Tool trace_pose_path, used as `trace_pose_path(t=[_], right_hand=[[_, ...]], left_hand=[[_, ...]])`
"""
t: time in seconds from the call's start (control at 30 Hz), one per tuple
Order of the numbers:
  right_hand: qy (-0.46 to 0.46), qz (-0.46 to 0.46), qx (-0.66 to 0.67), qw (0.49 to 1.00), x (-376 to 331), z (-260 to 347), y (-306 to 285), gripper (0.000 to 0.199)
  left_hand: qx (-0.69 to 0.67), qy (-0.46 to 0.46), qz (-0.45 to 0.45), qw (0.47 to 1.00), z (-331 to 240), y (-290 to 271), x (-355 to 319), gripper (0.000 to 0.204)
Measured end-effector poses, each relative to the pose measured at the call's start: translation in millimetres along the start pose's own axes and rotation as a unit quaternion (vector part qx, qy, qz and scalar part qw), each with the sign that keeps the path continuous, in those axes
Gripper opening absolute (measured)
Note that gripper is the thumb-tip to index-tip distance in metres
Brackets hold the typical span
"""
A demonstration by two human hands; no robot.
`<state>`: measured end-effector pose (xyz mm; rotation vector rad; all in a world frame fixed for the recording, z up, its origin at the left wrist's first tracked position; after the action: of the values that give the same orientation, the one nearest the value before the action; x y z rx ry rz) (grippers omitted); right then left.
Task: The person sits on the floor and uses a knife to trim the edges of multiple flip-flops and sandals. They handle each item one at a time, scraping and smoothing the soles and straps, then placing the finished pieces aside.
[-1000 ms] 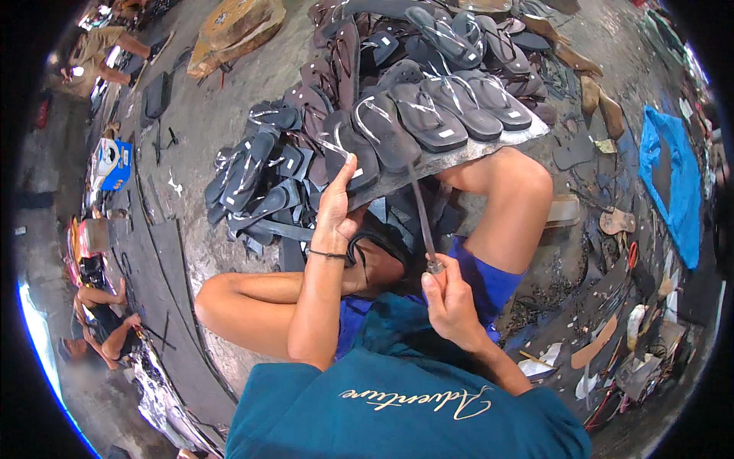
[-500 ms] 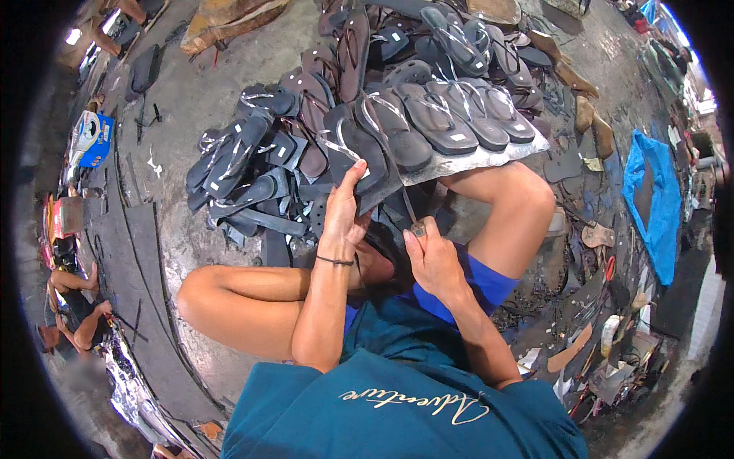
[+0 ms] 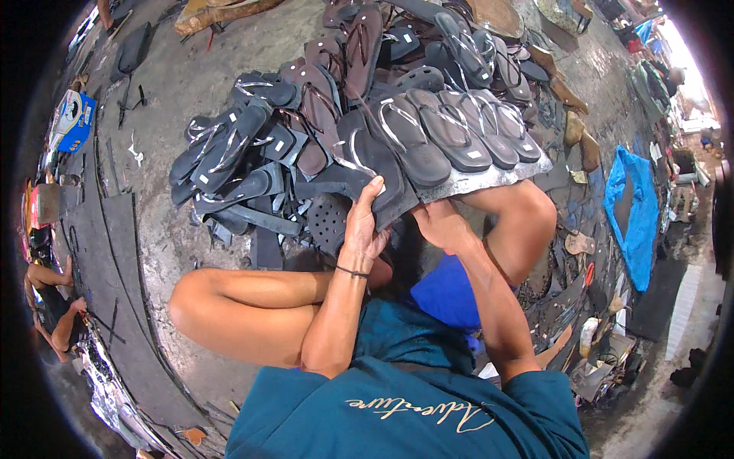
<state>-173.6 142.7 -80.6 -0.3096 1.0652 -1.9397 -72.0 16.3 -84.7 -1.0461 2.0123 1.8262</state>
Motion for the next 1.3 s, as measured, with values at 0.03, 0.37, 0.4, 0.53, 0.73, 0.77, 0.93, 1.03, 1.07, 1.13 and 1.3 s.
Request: trace_pose_path(t=[0.03,0.37,0.4,0.53,0.73,0.77,0.93,1.03,1.07,1.13,1.3], right_hand=[[-0.029,-0.028,-0.045,0.998,6,-3,3,0.039],[0.007,0.043,-0.178,0.983,41,2,26,0.051],[0.016,0.044,-0.149,0.988,45,8,28,0.053],[0.032,0.013,-0.07,0.997,67,13,47,0.054],[0.126,-0.074,0.162,0.976,127,36,94,0.057],[0.151,-0.093,0.207,0.962,135,47,99,0.058],[0.068,-0.055,0.257,0.963,88,119,64,0.043],[0.05,-0.13,0.273,0.952,30,135,-4,0.043],[0.06,-0.141,0.267,0.951,16,124,-22,0.045],[0.007,-0.223,0.256,0.941,-14,93,-39,0.035],[0.126,-0.154,0.421,0.885,-106,74,-55,0.032]], left_hand=[[-0.012,-0.008,0.004,1.0,-1,0,0,0.025],[-0.058,-0.027,0.006,0.998,-3,2,-2,0.028],[-0.066,-0.029,0.008,0.997,-4,1,-3,0.028],[-0.094,-0.04,0.014,0.995,-7,8,-12,0.028],[-0.051,0.015,0.025,0.998,-29,4,-61,0.038],[0.002,0.057,0.021,0.998,-36,3,-77,0.04],[0.043,0.295,0.016,0.954,-100,10,-55,0.065],[0.027,0.111,0.038,0.993,-68,-18,-11,0.051],[0.044,0.095,0.126,0.986,-39,-11,-3,0.046],[0.025,-0.073,0.045,0.996,0,25,8,0.036],[0.156,-0.074,0.025,0.985,-8,34,32,0.031]])
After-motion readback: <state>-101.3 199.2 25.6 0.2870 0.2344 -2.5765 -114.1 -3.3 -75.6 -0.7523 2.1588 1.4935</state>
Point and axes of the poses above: each hand's wrist, its own x-axis towards the middle knuckle, its own y-axis out of the palm, z = x × y, the point moved 1 cm from there along x, towards the middle knuckle, and after that the axes turned 8 degrees about -x, right-handed, at the moved point
